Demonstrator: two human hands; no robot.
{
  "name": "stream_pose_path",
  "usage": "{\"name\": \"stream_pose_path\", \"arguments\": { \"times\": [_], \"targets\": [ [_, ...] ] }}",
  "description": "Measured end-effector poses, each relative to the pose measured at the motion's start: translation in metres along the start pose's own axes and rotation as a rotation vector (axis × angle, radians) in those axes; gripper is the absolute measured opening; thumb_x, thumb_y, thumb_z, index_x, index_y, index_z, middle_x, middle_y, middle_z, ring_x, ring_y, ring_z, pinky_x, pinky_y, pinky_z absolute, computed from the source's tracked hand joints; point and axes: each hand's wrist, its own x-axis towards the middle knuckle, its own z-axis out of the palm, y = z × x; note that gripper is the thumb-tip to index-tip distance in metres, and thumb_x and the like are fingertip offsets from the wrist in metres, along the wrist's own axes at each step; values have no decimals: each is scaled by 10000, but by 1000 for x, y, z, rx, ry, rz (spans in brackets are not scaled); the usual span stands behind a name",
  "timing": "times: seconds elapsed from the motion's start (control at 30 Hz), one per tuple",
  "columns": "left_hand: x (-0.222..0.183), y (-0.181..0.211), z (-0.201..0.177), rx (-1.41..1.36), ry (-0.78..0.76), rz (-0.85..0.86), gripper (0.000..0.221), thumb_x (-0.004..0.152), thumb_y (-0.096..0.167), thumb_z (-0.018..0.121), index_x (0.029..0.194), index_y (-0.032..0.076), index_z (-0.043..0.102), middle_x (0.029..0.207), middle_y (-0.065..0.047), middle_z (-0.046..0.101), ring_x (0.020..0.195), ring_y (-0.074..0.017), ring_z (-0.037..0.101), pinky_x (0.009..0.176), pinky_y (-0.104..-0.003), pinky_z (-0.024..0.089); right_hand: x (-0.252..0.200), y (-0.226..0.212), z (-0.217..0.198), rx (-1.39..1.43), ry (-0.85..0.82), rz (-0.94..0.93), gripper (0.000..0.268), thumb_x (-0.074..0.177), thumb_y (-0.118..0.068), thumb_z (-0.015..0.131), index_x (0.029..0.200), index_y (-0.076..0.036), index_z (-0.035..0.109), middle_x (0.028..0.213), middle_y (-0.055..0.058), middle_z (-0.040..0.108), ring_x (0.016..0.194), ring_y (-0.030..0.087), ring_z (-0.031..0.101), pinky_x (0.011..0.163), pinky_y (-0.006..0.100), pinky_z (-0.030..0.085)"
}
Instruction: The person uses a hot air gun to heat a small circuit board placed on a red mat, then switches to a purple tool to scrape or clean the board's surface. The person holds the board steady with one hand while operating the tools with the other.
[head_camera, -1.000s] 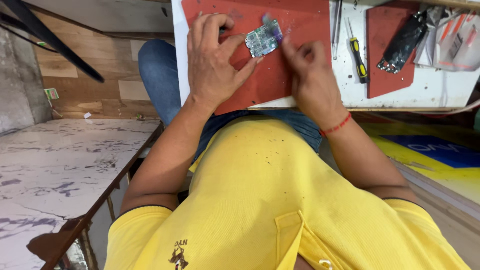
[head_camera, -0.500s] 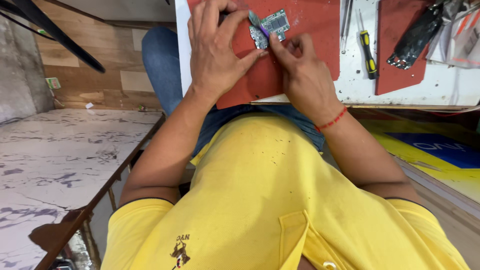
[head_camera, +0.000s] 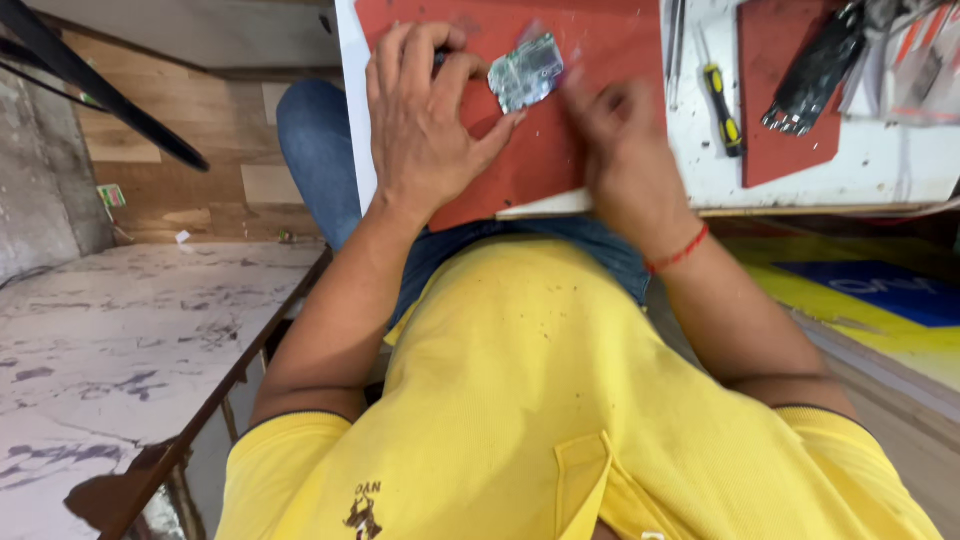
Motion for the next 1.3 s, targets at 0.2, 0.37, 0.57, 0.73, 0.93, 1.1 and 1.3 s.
{"name": "stream_pose_path", "arguments": {
  "times": [0.2,0.37,0.57,0.73,0.93,1.1,1.3],
  "targets": [
    [-3,4,-2,-12,-34,-32,500,762,371,980,1091,105,714,1252,-61,526,1267,-309,449,1046,-472,373,-14,1,6,-50,47,-38,636,921,89,576,1508,-155,589,1149,207,557,894,418,638,732,483,543],
    [8,4,-9,5,-10,-26,498,715,374,976,1071,118,739,1221,-46,548,1233,-297,455,1047,-476,368,-5,6,9,51,37,-15,626,905,98,563,1479,-153,587,1137,210,562,840,408,635,695,487,541],
    [5,-1,-6,-6,13,-27,473,711,358,956,1061,120,744,1202,-39,554,1241,-291,456,1049,-470,371,2,-1,9,7,-76,-35,639,829,76,597,1422,-157,634,1107,196,591,737,384,637,651,480,547],
    [5,0,-7,-21,17,3,456,738,362,958,1065,110,764,1181,-35,562,1221,-280,472,1031,-462,384,15,-18,-1,-40,45,-49,621,900,85,588,1476,-148,605,1140,182,577,866,372,667,723,456,567],
    [1,1,-1,-21,17,8,437,755,367,955,1048,103,766,1173,-35,568,1209,-282,473,1031,-453,393,10,-26,-13,-61,23,-22,617,918,77,591,1489,-158,591,1149,195,574,869,387,658,708,463,557],
    [1,-2,-3,-17,17,9,430,746,370,961,1033,114,770,1154,-26,573,1202,-271,482,1014,-452,394,5,-25,-6,-22,67,-36,653,918,103,578,1519,-153,578,1164,202,562,900,390,656,743,468,556],
    [5,-1,-8,-8,15,22,443,748,342,962,1067,104,768,1176,-23,579,1229,-268,481,1036,-450,390,10,-20,-3,2,8,-44,632,903,73,613,1485,-173,593,1150,181,579,852,368,659,723,470,563]
  ]
}}
